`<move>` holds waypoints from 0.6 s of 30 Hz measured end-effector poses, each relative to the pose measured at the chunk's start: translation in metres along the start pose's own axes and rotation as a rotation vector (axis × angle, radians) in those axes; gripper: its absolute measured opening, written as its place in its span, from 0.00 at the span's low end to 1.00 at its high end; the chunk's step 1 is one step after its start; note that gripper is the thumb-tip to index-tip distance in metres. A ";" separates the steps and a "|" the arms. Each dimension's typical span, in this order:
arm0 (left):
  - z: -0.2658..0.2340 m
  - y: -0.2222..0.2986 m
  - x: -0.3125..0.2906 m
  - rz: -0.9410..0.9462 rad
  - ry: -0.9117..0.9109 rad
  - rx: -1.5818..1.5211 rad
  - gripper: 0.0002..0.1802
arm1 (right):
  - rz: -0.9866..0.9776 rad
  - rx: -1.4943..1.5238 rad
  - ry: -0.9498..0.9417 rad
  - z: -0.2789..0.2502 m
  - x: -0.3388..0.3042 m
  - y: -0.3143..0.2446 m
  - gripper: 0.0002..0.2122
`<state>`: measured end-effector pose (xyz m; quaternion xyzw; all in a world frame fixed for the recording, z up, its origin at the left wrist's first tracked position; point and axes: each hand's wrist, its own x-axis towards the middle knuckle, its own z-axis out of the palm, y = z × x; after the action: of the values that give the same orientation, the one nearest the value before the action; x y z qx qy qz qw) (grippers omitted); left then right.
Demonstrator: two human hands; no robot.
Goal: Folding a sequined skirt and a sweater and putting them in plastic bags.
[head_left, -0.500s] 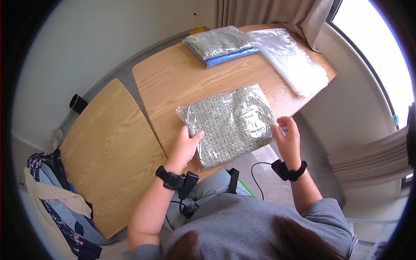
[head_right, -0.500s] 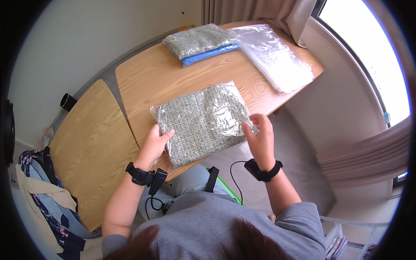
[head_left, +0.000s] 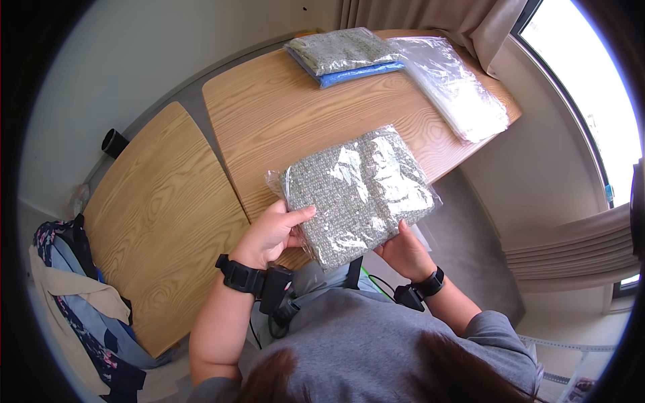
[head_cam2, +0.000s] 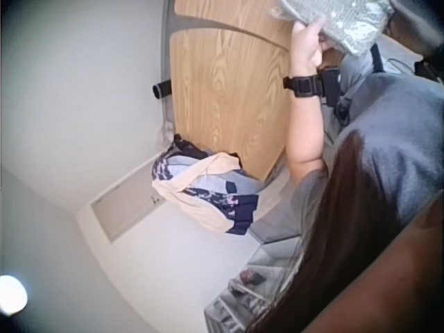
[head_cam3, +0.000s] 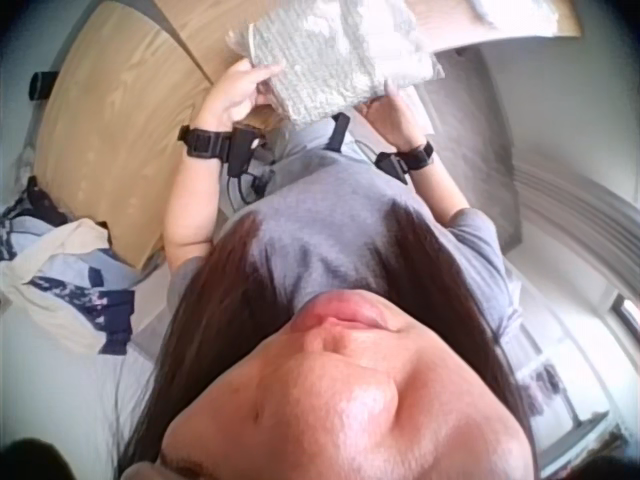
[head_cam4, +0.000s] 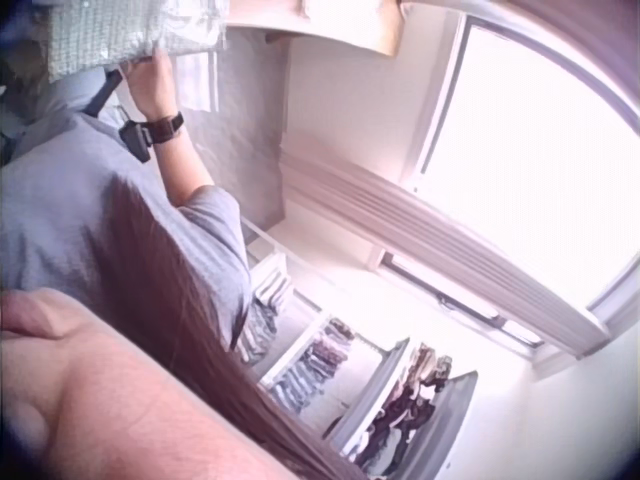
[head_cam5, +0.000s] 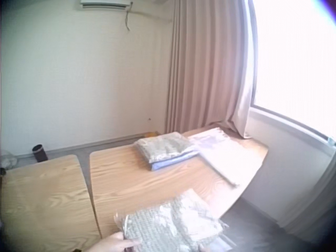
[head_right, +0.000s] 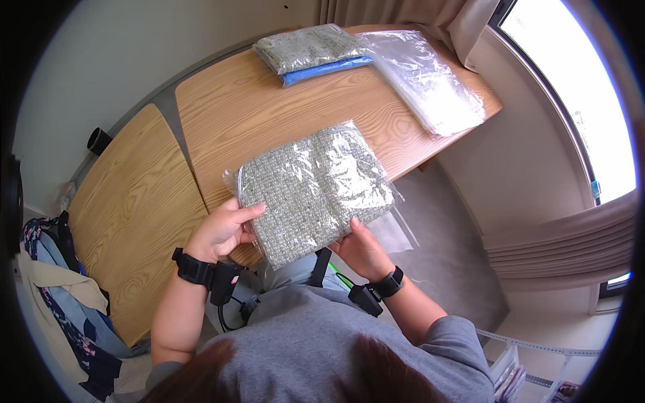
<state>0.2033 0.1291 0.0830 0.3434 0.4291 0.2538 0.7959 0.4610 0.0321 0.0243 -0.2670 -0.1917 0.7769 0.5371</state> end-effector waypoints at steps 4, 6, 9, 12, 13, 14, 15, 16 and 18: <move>-0.002 -0.012 -0.011 -0.060 -0.058 0.041 0.22 | 0.068 -0.048 0.075 0.012 -0.007 -0.003 0.25; -0.001 -0.016 -0.015 -0.054 -0.075 0.059 0.21 | 0.129 0.013 0.092 0.013 -0.009 0.000 0.23; 0.000 -0.019 -0.020 -0.105 -0.084 0.047 0.21 | 0.133 0.184 0.050 0.018 -0.015 0.004 0.22; -0.001 -0.018 -0.028 -0.126 -0.095 0.065 0.20 | 0.168 0.118 0.134 0.030 -0.022 -0.003 0.20; 0.000 -0.017 -0.032 -0.110 -0.104 0.062 0.20 | 0.166 0.114 0.130 0.033 -0.023 -0.006 0.20; 0.001 -0.017 -0.036 -0.096 -0.118 0.059 0.20 | 0.196 0.144 0.166 0.035 -0.024 -0.009 0.19; 0.001 -0.017 -0.038 -0.093 -0.122 0.059 0.20 | 0.227 0.173 0.201 0.040 -0.025 -0.012 0.19; 0.002 -0.016 -0.040 -0.076 -0.151 0.030 0.20 | 0.213 0.193 0.213 0.047 -0.027 -0.015 0.18; 0.005 -0.013 -0.044 -0.051 -0.186 0.004 0.20 | 0.189 0.186 0.203 0.050 -0.027 -0.018 0.18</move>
<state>0.1865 0.0887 0.0974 0.3560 0.3624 0.1996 0.8379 0.4503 0.0128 0.0793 -0.3099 -0.0376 0.8075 0.5005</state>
